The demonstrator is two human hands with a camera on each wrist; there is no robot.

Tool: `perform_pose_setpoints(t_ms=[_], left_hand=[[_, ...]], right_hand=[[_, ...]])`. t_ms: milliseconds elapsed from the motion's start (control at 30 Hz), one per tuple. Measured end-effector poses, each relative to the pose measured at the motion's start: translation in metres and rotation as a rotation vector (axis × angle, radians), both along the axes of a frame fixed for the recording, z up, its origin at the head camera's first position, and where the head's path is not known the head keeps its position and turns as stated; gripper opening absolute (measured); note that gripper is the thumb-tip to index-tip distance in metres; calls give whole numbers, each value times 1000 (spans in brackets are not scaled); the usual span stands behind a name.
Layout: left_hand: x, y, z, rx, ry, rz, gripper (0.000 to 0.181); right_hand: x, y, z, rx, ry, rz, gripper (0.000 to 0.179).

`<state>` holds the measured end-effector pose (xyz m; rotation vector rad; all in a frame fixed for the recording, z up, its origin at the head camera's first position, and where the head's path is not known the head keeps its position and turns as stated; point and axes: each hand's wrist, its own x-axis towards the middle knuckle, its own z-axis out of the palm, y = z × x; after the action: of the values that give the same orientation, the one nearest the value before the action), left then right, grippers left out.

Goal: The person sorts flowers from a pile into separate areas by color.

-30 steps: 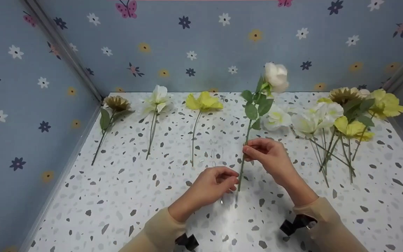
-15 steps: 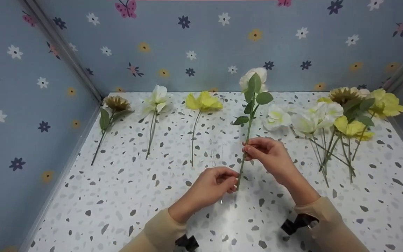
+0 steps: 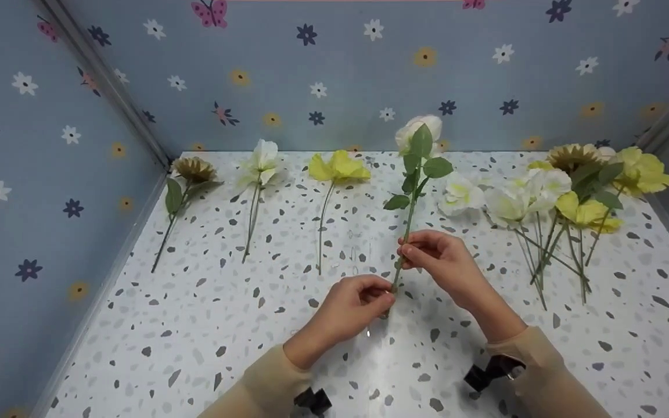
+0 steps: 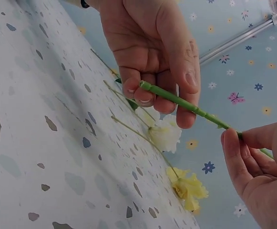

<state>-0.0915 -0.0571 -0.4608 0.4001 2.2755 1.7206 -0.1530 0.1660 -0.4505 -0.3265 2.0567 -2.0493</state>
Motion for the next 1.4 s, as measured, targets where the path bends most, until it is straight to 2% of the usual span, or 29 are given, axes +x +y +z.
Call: perform_pose_setpoints(t_ms=[200,333,500,600,700,800,867,967,1033,1133,1233,1333,1400], left_hand=[[0,1,-2,-67,57,34,16],[1,1,-2,-114,129,56,10],[0,1,0,-207,228,92,9],[-2,3,2,-240,250,120,10],[-9,8,6,-271,236,160,10],[-21,16,7,-334,211,206,9],[-30,20,7,-381,185,222,14],[-45,27,5,-424,155,217,38],[-53,32,5,-449,134,214,46],[-61,38,2,-472,110,226,50],[-65,43,1,-473,80,240,51],[-69,45,-6,-455,60,231,49],[-76,47,-27,-468,90,231,44]], right_hand=[[2,-4,-1,14,13,-1,20],[2,-3,1,45,41,9,20],[0,12,9,176,76,28,26],[-4,32,17,289,90,23,26],[-6,59,26,375,109,-10,26],[-7,90,31,420,116,-70,31],[-7,112,31,448,118,-130,36],[-5,143,27,486,112,-217,43],[-4,162,24,503,92,-269,47],[-6,181,20,496,49,-325,52],[-8,195,18,503,13,-366,55],[-10,207,17,530,-4,-403,55],[-11,215,17,551,-12,-432,55]])
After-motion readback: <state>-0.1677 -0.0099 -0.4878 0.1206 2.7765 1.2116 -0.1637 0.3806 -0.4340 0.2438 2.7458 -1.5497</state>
